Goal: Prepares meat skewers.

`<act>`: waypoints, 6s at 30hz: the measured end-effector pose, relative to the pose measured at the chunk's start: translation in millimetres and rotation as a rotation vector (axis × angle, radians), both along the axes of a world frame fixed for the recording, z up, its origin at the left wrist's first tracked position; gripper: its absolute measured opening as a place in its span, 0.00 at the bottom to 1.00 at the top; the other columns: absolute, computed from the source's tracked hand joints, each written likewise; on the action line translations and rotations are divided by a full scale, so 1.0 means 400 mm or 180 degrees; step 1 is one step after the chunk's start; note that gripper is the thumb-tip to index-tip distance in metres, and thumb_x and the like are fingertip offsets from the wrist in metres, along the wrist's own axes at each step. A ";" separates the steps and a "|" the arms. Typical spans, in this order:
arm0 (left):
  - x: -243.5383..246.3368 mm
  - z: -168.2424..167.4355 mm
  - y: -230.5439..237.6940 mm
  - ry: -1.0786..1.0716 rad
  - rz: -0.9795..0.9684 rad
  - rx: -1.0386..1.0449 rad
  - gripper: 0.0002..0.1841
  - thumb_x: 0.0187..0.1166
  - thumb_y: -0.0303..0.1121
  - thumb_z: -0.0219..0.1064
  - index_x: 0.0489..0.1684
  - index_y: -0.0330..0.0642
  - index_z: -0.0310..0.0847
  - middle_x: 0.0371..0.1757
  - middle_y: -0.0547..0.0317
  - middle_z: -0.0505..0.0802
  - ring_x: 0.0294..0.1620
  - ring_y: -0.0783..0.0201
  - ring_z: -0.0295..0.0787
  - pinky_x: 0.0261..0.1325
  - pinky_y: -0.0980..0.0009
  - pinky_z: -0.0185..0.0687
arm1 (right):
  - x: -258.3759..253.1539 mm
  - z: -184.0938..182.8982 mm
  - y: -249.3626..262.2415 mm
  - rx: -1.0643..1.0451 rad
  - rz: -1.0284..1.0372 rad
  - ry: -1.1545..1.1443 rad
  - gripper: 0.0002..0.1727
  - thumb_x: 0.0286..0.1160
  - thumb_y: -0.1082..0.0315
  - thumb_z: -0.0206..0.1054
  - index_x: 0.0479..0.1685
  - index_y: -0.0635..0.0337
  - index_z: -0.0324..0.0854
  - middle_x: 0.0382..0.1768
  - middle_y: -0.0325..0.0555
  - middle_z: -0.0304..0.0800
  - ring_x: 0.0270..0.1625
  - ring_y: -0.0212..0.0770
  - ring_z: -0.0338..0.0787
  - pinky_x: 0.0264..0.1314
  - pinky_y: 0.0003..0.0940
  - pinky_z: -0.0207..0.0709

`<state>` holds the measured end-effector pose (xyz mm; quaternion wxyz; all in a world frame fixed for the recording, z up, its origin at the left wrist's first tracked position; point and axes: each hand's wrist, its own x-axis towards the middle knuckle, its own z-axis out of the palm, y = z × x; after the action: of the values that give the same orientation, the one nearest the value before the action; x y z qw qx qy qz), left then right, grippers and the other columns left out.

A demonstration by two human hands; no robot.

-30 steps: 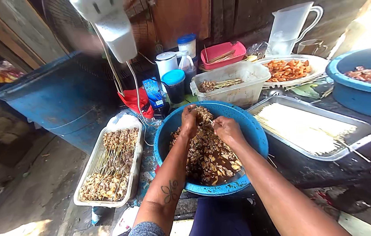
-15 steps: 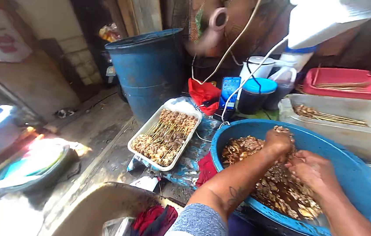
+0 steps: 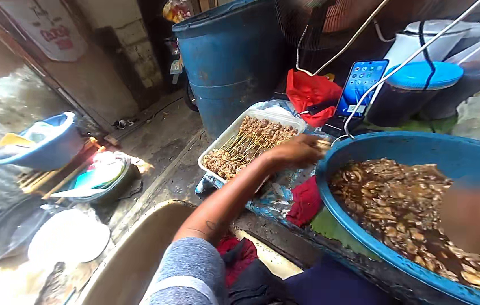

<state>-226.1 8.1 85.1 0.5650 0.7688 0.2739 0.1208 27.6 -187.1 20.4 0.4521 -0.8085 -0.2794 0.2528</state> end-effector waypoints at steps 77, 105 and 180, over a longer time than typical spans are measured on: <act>0.675 -0.090 -0.106 0.1436 -0.1847 0.2610 0.08 0.74 0.29 0.73 0.43 0.33 0.91 0.49 0.39 0.93 0.55 0.41 0.90 0.60 0.38 0.82 | 0.100 0.071 -0.007 0.0270 -0.0703 -0.0930 0.16 0.94 0.69 0.53 0.63 0.71 0.82 0.47 0.62 0.90 0.41 0.54 0.93 0.51 0.55 0.88; 0.627 -0.229 -0.056 -0.0726 0.0310 -0.0287 0.10 0.85 0.20 0.61 0.56 0.24 0.83 0.43 0.43 0.92 0.34 0.63 0.91 0.46 0.66 0.91 | 0.045 0.012 0.011 -0.0801 -0.0255 -0.1227 0.19 0.91 0.73 0.54 0.69 0.58 0.87 0.59 0.66 0.92 0.65 0.69 0.89 0.66 0.68 0.78; 0.621 -0.222 -0.066 -0.1005 0.0612 -0.2331 0.08 0.89 0.26 0.54 0.46 0.34 0.80 0.32 0.55 0.87 0.27 0.65 0.86 0.31 0.72 0.86 | 0.057 0.025 -0.004 -0.0202 -0.0591 -0.0586 0.20 0.93 0.73 0.51 0.72 0.61 0.86 0.60 0.64 0.91 0.57 0.61 0.91 0.66 0.61 0.78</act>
<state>22.5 -18.3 -3.6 0.8226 0.4598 0.2794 0.1842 50.5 -188.8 30.3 0.4202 -0.8645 -0.2356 0.1434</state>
